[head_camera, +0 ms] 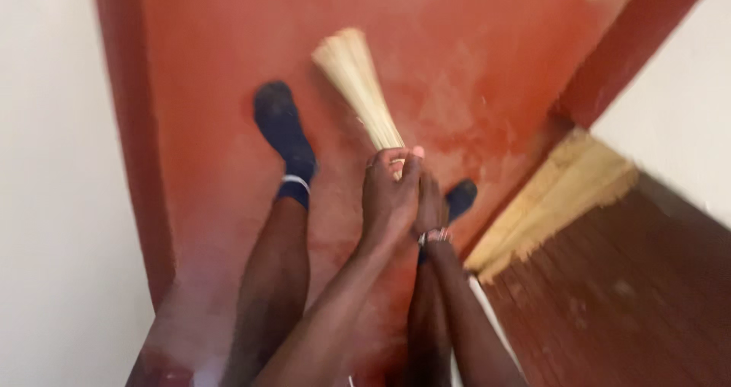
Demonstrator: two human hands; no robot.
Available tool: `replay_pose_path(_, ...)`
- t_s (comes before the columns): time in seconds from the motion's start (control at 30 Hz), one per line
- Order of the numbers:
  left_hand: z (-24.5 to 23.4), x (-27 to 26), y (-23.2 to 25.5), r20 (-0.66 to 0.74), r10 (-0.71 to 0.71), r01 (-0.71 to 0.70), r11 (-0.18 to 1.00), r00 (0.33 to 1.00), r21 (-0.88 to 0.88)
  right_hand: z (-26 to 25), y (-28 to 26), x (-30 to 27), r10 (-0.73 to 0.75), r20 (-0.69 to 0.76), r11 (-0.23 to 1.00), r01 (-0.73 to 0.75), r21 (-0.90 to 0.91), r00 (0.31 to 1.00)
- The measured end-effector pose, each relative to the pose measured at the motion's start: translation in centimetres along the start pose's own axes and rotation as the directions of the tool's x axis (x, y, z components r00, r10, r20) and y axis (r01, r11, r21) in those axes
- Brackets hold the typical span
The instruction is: The person sweeps a red floor by hand using a bundle of straw, gathering dust and debris.
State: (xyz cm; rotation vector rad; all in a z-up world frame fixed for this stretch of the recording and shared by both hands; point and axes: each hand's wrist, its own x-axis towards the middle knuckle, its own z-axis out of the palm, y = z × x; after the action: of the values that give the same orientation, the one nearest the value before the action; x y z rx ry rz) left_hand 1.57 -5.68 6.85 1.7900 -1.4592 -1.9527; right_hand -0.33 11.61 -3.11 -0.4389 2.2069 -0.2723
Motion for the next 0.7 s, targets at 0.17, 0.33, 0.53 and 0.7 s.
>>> replay_pose_path(0.17,2.7,-3.4,-3.3,0.151,-0.152,0.127,0.979,0.977,0.158,-6.5,7.1,3.5,-0.099,0.167,0.957,0.140,-0.253,0.981)
replay_pose_path(0.33,4.9,-5.3,-7.3,0.203,-0.067,0.049,0.994,0.977,0.095,-13.0,15.9,6.1,0.033,-0.045,0.905,-0.049,-0.424,0.998)
replay_pose_path(0.53,7.8,-7.6,-8.8,0.264,-0.136,0.107,0.987,0.955,0.119,-14.7,19.2,7.0,0.382,-0.518,0.899,-0.438,0.015,0.766)
replay_pose_path(0.7,9.1,-8.5,-9.4,0.293,-0.116,0.070,0.984,0.949,0.163,-13.9,15.9,5.0,-0.097,-0.079,0.946,0.067,-0.318,0.992)
